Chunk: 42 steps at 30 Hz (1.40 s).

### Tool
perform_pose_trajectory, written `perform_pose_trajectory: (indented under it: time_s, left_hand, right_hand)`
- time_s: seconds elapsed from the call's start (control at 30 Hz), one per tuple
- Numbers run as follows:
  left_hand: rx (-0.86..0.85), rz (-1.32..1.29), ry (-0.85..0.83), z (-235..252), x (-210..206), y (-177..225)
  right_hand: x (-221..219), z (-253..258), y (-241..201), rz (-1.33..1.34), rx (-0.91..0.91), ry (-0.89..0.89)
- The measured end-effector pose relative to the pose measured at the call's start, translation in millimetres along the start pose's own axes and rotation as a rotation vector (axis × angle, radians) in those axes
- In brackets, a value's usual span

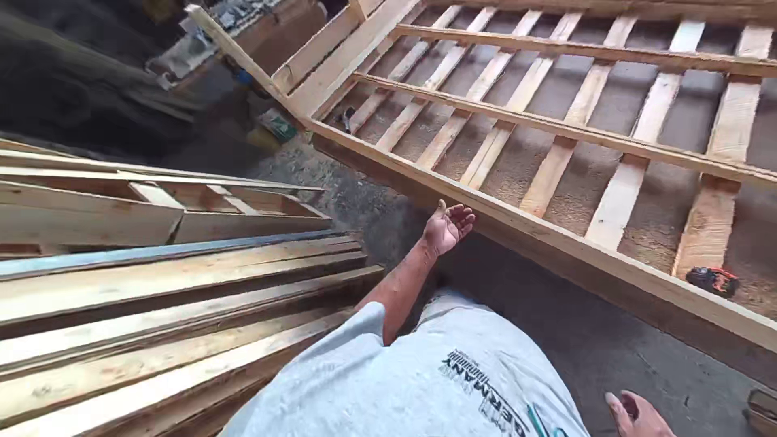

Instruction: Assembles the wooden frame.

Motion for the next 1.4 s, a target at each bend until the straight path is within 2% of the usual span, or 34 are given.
perform_pose_trajectory:
  time_s: [0.07,0.17,0.3,0.43,0.53,0.63,0.73,0.77,0.83,0.9,0.97,1.07,1.17,1.27,1.33,1.4]
  left_hand:
    - [-0.183,-0.241,-0.01,-14.4,1.6,46.9]
    - [-0.328,-0.303,-0.022,-41.5,16.0,96.9]
    - [-0.378,-0.387,-0.014,-58.7,57.8,130.5]
    - [-0.39,-0.437,0.03,-62.3,122.5,151.3]
    - [-0.306,-0.442,0.037,-58.6,173.0,161.0]
    - [-0.256,-0.182,0.079,-63.8,222.6,152.2]
    - [-0.263,0.079,0.13,-65.8,290.7,129.2]
    - [-0.212,0.16,0.139,-67.5,315.1,121.8]
    - [0.002,0.269,0.212,-75.5,362.7,108.0]
    - [0.176,0.315,0.332,-90.5,413.3,104.0]
    - [0.209,0.301,0.435,-98.2,460.2,123.9]
    - [0.15,0.374,0.593,-87.6,538.8,176.5]
    - [0.124,0.483,0.741,-67.6,621.7,224.3]
    - [0.176,0.533,0.872,-56.4,699.5,239.7]
    - [0.245,0.585,0.943,-66.0,747.8,248.9]
    - [0.355,0.605,0.995,-104.1,774.1,243.7]
  right_hand:
    - [-1.0,14.0,-24.5,-0.067,0.083,-0.038]
    - [-1.7,42.9,-93.9,-0.143,0.245,-0.096]
    - [-3.0,66.8,-202.8,-0.222,0.5,-0.136]
    - [-21.4,77.7,-298.8,-0.28,0.686,-0.14]
    - [-54.4,78.4,-365.9,-0.291,0.738,-0.165]
    - [-110.2,72.8,-425.1,-0.326,0.738,-0.298]
    - [-175.9,62.3,-490.9,-0.397,0.724,-0.491]
    - [-196.3,60.5,-515.5,-0.431,0.742,-0.538]
    - [-224.5,60.2,-566.8,-0.482,0.815,-0.581]
    - [-239.6,60.5,-620.4,-0.475,0.914,-0.543]
    - [-246.6,68.9,-681.9,-0.409,0.984,-0.482]
    - [-250.7,97.6,-784.9,-0.24,0.981,-0.383]
    - [-252.2,146.2,-897.3,-0.107,0.966,-0.21]
    - [-272.2,221.2,-1015.3,-0.072,0.903,-0.039]
    - [-305.3,276.2,-1090.3,-0.108,0.752,-0.068]
    - [-347.4,314.7,-1140.5,-0.216,0.602,-0.172]
Point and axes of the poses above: each hand's wrist, its own z-axis towards the middle knuckle, its own x-axis out of the back of the hand, y = z × x, the point moved 8 cm from there along z, towards the middle knuckle, and after that the axes turned 1 degree about z, right-handed, at the moved point
